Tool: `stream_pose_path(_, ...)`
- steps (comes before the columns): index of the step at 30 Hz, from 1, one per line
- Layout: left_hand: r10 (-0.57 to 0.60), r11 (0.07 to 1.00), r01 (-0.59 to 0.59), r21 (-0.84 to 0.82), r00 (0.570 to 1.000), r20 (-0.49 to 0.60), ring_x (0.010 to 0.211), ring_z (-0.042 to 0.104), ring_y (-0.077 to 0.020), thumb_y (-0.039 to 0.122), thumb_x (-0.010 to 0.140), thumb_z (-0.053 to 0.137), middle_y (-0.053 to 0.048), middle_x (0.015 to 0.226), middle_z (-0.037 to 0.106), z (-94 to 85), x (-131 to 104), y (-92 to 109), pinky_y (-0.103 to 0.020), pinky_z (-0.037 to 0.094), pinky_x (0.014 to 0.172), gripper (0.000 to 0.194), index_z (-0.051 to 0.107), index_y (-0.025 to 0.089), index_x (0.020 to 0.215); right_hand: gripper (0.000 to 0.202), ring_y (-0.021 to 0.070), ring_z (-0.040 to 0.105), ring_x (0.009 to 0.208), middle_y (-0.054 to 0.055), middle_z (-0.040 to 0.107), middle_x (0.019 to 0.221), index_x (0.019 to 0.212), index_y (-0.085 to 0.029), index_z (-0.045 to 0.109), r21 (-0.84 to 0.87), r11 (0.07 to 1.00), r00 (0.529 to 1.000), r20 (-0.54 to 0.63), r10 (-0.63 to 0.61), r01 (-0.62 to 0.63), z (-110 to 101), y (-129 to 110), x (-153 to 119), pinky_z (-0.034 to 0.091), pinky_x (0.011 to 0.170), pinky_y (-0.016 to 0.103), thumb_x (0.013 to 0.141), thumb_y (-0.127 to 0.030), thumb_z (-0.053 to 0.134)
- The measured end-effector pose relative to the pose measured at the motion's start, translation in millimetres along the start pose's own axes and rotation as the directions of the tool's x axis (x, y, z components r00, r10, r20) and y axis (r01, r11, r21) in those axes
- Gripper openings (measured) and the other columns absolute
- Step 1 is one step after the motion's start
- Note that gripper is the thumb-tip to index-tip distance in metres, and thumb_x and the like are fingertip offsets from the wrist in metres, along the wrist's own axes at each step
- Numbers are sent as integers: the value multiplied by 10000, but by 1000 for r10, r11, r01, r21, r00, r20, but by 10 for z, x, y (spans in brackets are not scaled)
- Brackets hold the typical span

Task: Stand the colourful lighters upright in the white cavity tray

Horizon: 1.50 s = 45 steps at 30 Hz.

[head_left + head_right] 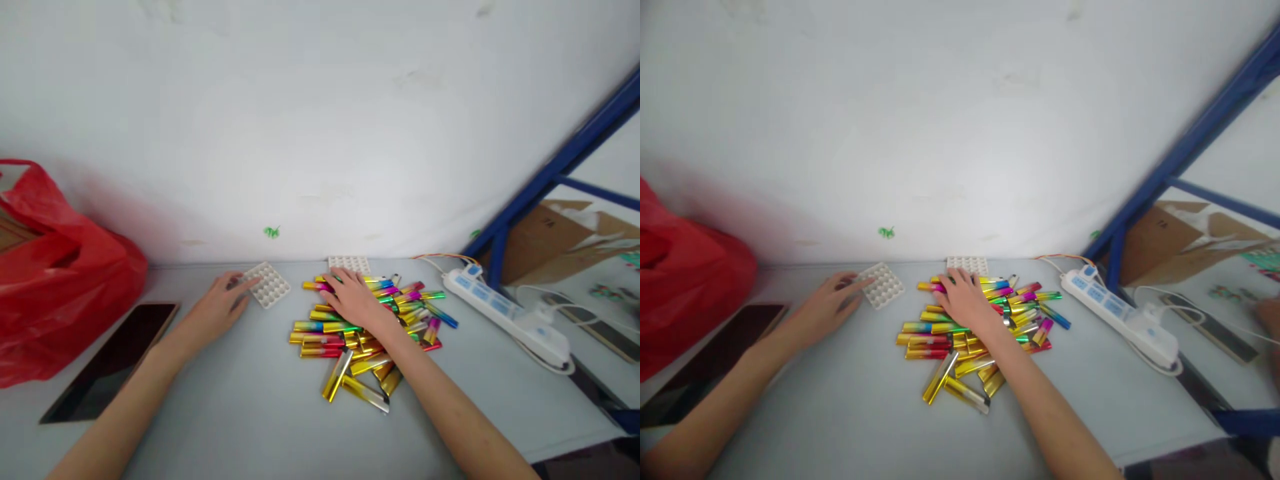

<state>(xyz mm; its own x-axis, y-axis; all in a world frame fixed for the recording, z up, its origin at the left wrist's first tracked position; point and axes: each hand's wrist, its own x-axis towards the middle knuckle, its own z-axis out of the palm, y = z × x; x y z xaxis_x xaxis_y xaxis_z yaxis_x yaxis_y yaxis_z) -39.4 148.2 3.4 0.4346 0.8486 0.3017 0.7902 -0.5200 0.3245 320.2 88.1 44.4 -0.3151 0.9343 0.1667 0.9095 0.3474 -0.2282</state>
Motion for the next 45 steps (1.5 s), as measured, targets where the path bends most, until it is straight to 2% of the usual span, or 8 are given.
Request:
stream_pose_path(4, -6, 1000, 6, 5, 1000, -1, 1047, 693, -318, 573, 1038, 469, -116, 1195, 655, 44, 127, 131, -518, 594, 1017, 509, 771, 282, 1327, 467, 333, 523, 1472, 176, 601, 1569, 1491, -199, 662, 15, 999, 999, -11, -31, 31, 17, 12, -47, 407, 1248, 546, 1157, -438, 439)
stream_pose_path(8, 32, 999, -33, -30, 999, -43, 1035, 679, -326, 551, 1038, 492, -115, 1077, 668, 190, 382, 331, -500, 566, 1022, 473, 782, 231, 1230, 443, 298, 547, 1454, 154, 634, 1528, 1442, -240, 705, 32, 999, 999, 7, -43, 43, -2, 52, -119, 409, 1244, 492, 1160, -444, 432)
stream_pose_path(17, 45, 991, -54, -119, 996, -71, 893, 658, -261, 451, 951, 701, -42, 888, 639, 632, 986, 768, -385, 546, 882, 288, 778, 228, 1118, 569, 382, 413, 1590, 197, 451, 1717, 1630, -247, 541, -2, 1000, 996, 83, -26, 26, 8, 107, -109, 347, 1272, 578, 1160, -518, 367)
stream_pose_path(26, -22, 984, -1, -180, 992, -125, 900, 656, -231, 400, 970, 694, -40, 956, 626, 686, 868, 892, -364, 550, 874, 267, 760, 212, 1148, 498, 259, 645, 1399, 123, 715, 1485, 1534, -227, 625, 170, 984, 998, 18, -63, 59, -41, 285, 198, 455, 1209, 439, 1167, -447, 372)
stream_pose_path(29, -26, 982, 2, -189, 992, -122, 980, 663, -245, 365, 972, 696, -63, 1047, 630, 684, 842, 923, -391, 562, 947, 194, 761, 217, 1080, 446, 231, 656, 1373, 131, 719, 1471, 1482, -182, 650, 179, 982, 998, -44, -55, 62, -99, 490, 200, 464, 1198, 386, 1159, -347, 390)
stream_pose_path(32, -37, 982, 11, -188, 990, -137, 1081, 659, -268, 334, 972, 694, -82, 1135, 613, 693, 821, 946, -428, 558, 1028, 168, 749, 217, 1079, 401, 263, 687, 1293, 175, 745, 1370, 1392, -141, 694, 144, 990, 994, -112, 18, -2, -175, 794, 184, 476, 1175, 437, 1111, -194, 414)
stream_pose_path(38, -66, 990, 47, -130, 987, -148, 1045, 658, -276, 325, 987, 685, -107, 1225, 571, 661, 735, 1005, -470, 546, 1049, 193, 735, 211, 1133, 192, 283, 745, 1105, 152, 797, 1159, 1120, -154, 834, 72, 997, 1000, -11, 10, -9, -252, 1207, 202, 545, 1076, 428, 956, -179, 737)
stream_pose_path(45, -114, 988, 97, -121, 983, -142, 1123, 631, -309, 315, 992, 671, -127, 1234, 561, 630, 689, 1052, -503, 505, 1085, 217, 724, 205, 1171, 118, 268, 739, 1021, 127, 803, 1040, 973, -158, 866, 18, 1000, 997, 80, 0, -1, -297, 1235, 383, 554, 1006, 368, 871, -219, 864)
